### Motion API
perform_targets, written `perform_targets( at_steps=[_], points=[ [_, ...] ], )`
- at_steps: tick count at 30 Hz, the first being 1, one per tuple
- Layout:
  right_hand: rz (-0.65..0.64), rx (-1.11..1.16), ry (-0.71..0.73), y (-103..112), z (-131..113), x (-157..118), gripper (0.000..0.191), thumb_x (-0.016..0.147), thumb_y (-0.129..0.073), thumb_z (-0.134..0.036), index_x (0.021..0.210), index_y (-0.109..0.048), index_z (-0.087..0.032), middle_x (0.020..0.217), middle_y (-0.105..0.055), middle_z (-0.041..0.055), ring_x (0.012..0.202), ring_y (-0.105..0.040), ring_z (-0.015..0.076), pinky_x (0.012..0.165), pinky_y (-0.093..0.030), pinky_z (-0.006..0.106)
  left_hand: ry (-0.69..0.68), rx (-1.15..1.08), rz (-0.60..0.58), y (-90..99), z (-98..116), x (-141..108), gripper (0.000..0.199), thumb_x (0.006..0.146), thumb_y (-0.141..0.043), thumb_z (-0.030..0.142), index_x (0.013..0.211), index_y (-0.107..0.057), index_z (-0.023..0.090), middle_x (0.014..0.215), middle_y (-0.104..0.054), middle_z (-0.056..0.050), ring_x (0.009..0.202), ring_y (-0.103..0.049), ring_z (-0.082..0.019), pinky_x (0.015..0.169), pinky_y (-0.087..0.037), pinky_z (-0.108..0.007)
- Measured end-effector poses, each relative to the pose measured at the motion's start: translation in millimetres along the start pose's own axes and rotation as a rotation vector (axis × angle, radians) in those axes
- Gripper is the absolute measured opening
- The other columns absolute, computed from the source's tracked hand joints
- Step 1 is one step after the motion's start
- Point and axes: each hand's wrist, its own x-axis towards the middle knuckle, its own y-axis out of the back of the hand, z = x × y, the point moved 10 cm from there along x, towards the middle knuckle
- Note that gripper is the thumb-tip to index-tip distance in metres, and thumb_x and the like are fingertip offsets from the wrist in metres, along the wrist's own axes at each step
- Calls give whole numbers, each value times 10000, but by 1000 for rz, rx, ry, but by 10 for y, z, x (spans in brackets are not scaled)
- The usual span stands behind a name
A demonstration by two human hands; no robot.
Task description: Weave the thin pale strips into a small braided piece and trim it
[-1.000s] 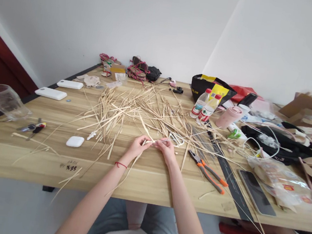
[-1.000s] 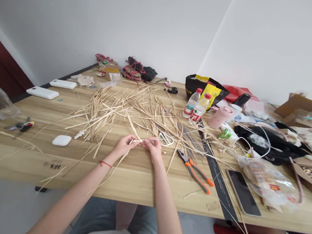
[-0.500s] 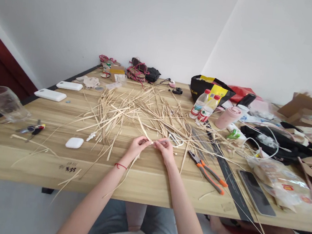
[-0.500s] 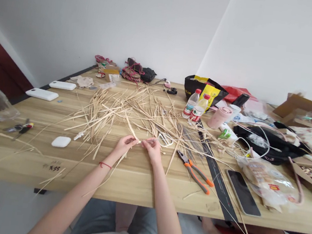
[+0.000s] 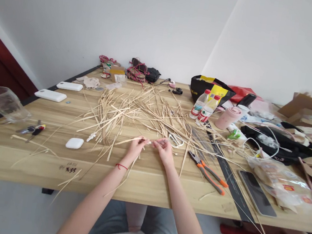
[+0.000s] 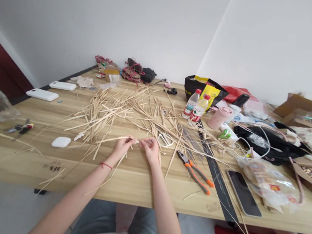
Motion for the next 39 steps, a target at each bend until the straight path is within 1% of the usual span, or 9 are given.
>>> perform_targets(
  at_steps=[6,11,15,19,23,27,31,35,39],
  points=[
    [53,7,-26,74,77,11,382,605,-738,-391,815,-476,-210,718,-670,1,694,-667,177,694,-529,312,-2,54,87,61,-9,-6,250,728,-602,417,724,-625,168,715,-646,-23,670,-593,-142,614,-465,-244],
    [82,-6,-10,104,79,16,363,605,-741,-374,801,-487,-205,712,-666,3,682,-662,173,687,-534,314,-18,100,177,163,34,-31,237,701,-643,406,756,-656,176,768,-672,-46,758,-620,-176,722,-497,-295],
    [117,27,-13,159,130,40,356,595,-747,-349,794,-492,-200,713,-667,7,691,-661,174,676,-537,313,-94,128,66,75,163,-31,234,780,-568,373,857,-692,191,912,-685,-64,909,-608,-197,842,-480,-346],
    [170,84,-38,238,204,57,353,573,-750,-321,788,-497,-202,713,-667,1,702,-665,181,665,-540,313,-235,210,-118,-97,364,-72,266,855,-471,275,1031,-664,227,1103,-644,-47,1130,-504,-195,1013,-363,-401],
    [206,100,-69,289,251,46,364,552,-749,-301,795,-495,-206,736,-679,4,704,-674,187,684,-545,324,-322,322,-223,-226,440,-111,314,875,-432,237,1140,-599,265,1202,-593,-18,1204,-432,-193,1049,-316,-451],
    [184,107,-68,271,235,40,341,572,-737,-293,791,-492,-204,728,-689,17,739,-682,201,704,-550,341,-379,415,-220,-275,451,-123,333,868,-439,204,1160,-578,286,1213,-583,-10,1189,-440,-193,1033,-333,-469],
    [165,117,-80,251,219,34,322,580,-734,-255,795,-501,-198,715,-691,19,739,-682,194,742,-544,344,-418,464,-205,-303,462,-134,368,856,-445,150,1177,-561,285,1201,-588,-12,1145,-478,-175,1020,-359,-437],
    [122,111,-76,201,185,25,323,593,-725,-221,839,-517,-201,749,-694,12,767,-678,186,808,-522,361,-422,492,-159,-275,478,-129,374,843,-461,133,1171,-566,278,1172,-600,-27,1111,-512,-171,989,-399,-404],
    [77,131,-47,138,142,20,332,611,-718,-228,877,-520,-207,774,-688,6,789,-670,178,828,-511,363,-403,487,-117,-232,477,-120,303,853,-473,160,1098,-614,270,1098,-635,-30,1021,-569,-161,928,-448,-364]
  ],
)
